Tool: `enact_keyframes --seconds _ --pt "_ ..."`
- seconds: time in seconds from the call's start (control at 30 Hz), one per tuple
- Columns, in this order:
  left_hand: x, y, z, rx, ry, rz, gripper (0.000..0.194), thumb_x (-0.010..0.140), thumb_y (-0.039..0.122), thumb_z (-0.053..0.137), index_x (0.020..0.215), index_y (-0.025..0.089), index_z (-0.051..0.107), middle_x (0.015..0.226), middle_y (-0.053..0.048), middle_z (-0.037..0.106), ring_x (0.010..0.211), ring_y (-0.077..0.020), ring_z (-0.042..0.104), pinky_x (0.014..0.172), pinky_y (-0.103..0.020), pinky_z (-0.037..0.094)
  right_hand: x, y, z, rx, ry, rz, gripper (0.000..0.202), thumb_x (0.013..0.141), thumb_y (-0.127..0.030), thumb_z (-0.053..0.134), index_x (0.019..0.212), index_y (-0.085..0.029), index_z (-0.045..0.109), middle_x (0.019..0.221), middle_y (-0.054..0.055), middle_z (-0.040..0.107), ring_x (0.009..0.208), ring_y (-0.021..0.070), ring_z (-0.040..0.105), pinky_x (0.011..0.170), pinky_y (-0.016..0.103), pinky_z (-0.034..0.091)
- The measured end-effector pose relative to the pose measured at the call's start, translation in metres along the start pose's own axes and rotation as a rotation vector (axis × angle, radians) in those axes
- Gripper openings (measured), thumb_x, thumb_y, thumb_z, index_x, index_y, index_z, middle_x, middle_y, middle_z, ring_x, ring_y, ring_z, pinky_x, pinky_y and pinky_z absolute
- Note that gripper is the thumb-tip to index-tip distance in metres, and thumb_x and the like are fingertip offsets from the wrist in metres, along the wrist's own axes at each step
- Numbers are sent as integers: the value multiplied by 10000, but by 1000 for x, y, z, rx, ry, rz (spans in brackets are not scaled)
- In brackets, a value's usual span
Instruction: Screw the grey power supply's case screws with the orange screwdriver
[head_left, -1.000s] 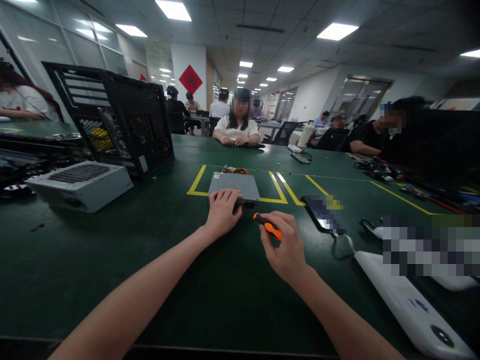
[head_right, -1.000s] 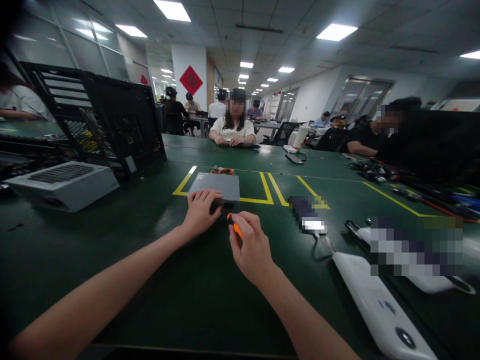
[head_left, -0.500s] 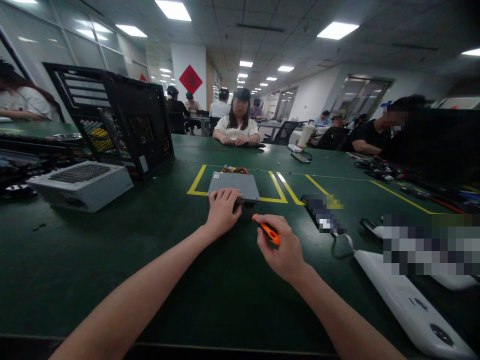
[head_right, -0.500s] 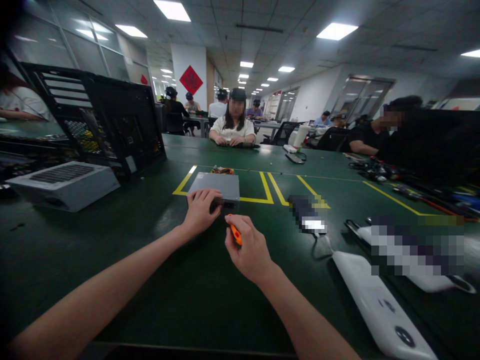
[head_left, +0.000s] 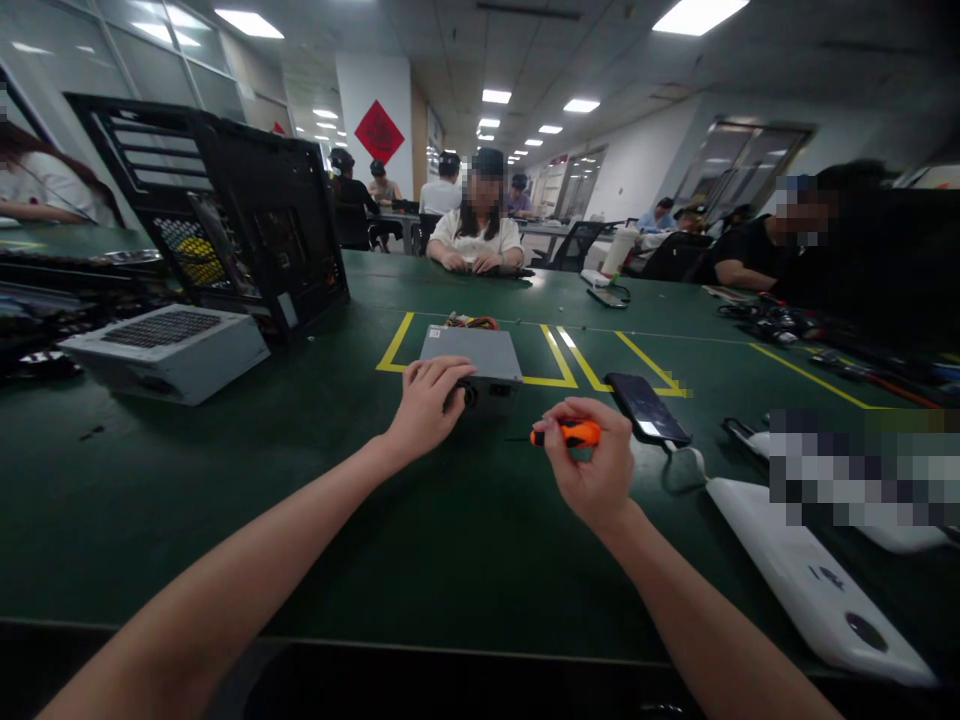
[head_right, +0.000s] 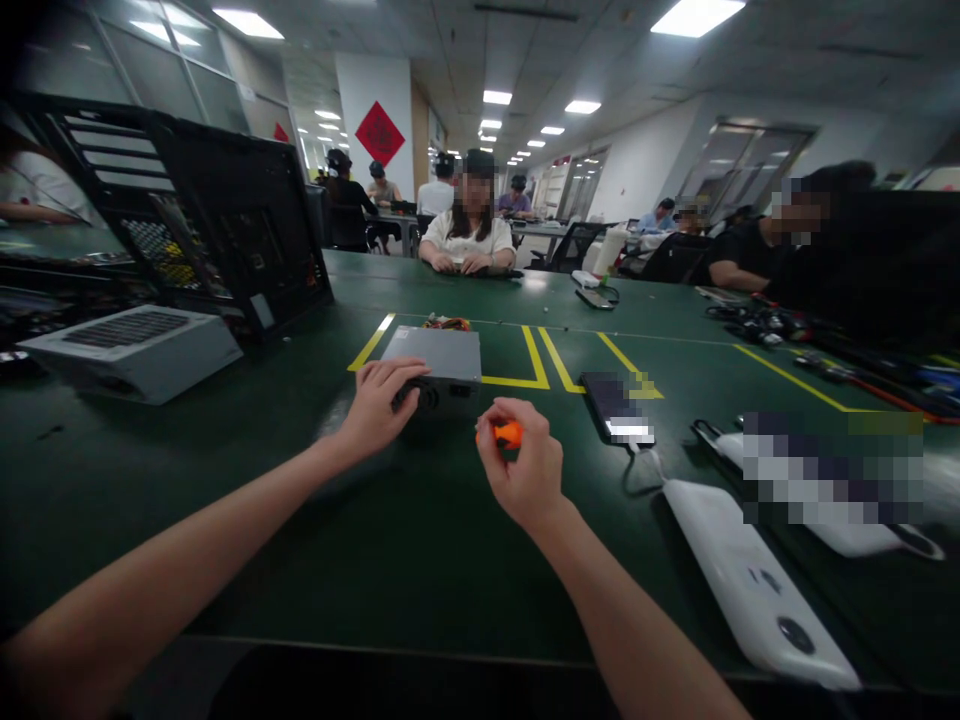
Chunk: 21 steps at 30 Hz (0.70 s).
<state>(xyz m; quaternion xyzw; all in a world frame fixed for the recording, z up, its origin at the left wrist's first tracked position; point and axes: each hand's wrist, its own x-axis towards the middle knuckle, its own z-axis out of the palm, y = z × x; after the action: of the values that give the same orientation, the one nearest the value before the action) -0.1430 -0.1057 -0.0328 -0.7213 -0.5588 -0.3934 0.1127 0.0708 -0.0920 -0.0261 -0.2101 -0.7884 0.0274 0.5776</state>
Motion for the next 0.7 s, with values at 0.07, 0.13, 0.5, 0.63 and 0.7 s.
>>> enact_keyframes --seconds 0.07,0.13,0.5,0.63,0.7 --pt "-10 -6 -15 -70 -134 -10 210 859 186 439 1027 198 566 1038 -37 601 995 -174 521 876 -338 372 -1 2 0 -20 11 17 375 817 -154 535 1144 -243 375 810 -28 570 640 112 611 600 271 501" --pt "-20 -12 -25 -144 -318 -31 186 863 225 456 977 193 600 962 -35 606 913 -168 539 791 -306 419 -2 1 0 -48 10 25 340 823 -165 536 1123 -244 397 807 -29 565 615 104 603 577 257 483" --pt "-30 -23 -34 -346 -770 59 168 838 252 546 980 249 634 1012 -18 555 958 -157 532 823 -280 408 3 -1 0 -56 -23 110 245 843 -196 510 1071 -231 427 800 -31 536 584 90 566 553 247 458" --pt "-30 -22 -35 -322 -779 45 100 831 230 550 892 221 629 961 -12 547 928 -153 528 805 -271 406 3 -2 -2 -46 -29 98 246 847 -174 462 1087 -219 430 803 -15 550 630 110 556 593 270 462" --pt "-30 -21 -35 -319 -781 45 92 836 215 537 882 209 616 959 -16 544 930 -153 521 803 -270 403 6 -3 -4 -90 -33 61 250 841 -170 453 1087 -215 438 803 -2 558 663 128 548 611 286 462"
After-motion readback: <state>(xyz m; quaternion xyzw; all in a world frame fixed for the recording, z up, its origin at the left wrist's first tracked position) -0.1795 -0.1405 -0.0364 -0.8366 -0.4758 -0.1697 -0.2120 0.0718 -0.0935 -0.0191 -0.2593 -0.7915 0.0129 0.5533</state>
